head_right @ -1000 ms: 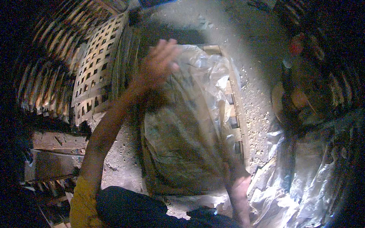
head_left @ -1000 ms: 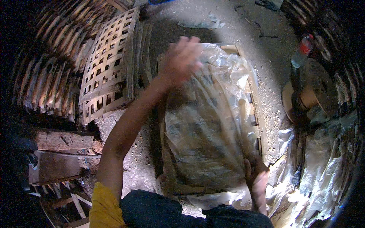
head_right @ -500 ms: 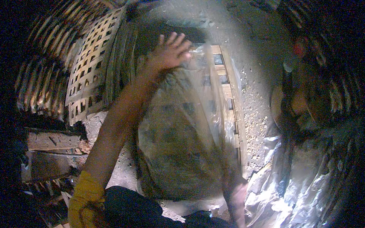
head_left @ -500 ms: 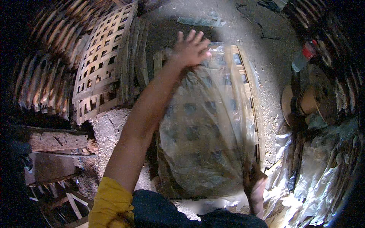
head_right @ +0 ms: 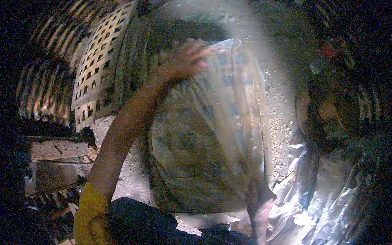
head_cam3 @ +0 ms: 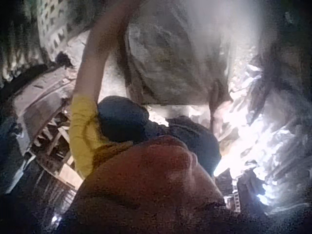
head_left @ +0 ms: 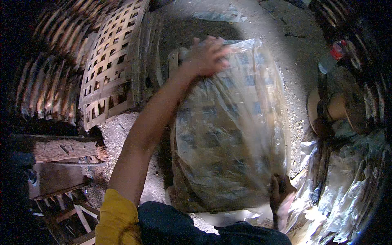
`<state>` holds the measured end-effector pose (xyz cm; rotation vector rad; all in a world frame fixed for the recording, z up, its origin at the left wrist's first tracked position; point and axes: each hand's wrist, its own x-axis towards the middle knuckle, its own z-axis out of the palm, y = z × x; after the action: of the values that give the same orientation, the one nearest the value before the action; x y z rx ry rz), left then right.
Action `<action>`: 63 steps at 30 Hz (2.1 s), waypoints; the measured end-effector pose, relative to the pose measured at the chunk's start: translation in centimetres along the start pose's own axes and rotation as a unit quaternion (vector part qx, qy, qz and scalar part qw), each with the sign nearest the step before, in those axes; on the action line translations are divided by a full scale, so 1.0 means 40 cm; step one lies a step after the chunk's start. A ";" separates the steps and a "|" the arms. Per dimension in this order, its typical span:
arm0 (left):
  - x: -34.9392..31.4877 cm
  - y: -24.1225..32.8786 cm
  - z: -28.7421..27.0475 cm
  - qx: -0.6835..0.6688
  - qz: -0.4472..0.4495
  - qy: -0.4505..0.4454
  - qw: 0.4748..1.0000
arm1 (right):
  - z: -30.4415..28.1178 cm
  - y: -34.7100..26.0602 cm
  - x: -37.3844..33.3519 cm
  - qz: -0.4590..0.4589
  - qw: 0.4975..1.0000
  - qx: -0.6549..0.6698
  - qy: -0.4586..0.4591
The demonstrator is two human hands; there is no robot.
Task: The person assembles a woven basket by inserting thin wooden strips into a lattice frame, then covers it with a plastic sheet and places a second lattice on top. They continue to adjust and secure the components by hand.
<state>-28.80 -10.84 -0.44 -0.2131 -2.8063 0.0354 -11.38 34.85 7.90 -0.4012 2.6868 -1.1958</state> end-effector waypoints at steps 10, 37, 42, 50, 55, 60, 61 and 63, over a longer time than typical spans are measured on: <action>-0.364 0.197 -0.227 -0.088 0.127 -0.077 0.985 | -0.005 0.081 0.023 -0.020 0.981 -0.153 0.115; -0.753 0.384 -0.338 -0.269 0.217 -0.048 0.937 | 0.016 0.124 0.012 -0.023 0.978 -0.147 0.144; -0.758 0.392 -0.337 -0.249 0.225 -0.072 0.939 | 0.010 0.078 0.015 0.003 0.987 -0.102 0.125; -0.733 0.369 -0.371 -0.165 0.157 -0.059 0.972 | -0.006 0.139 -0.037 -0.052 0.966 -0.194 0.162; -0.809 0.396 -0.329 -0.241 -0.020 -0.087 0.966 | -0.019 0.110 -0.055 0.095 0.982 -0.130 0.095; -0.801 0.430 -0.376 -0.240 0.108 -0.002 0.965 | -0.012 0.124 -0.046 0.093 0.988 -0.015 0.118; -0.797 0.426 -0.388 -0.287 0.085 -0.006 0.954 | -0.009 0.125 -0.045 0.078 0.987 0.012 0.139; -0.794 0.417 -0.410 -0.379 0.040 -0.014 0.924 | -0.019 0.104 -0.052 0.118 0.973 0.165 0.114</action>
<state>8.58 0.86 4.17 -0.5009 -2.6866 -1.0419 -10.31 38.70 5.41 0.1092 2.5469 -1.6561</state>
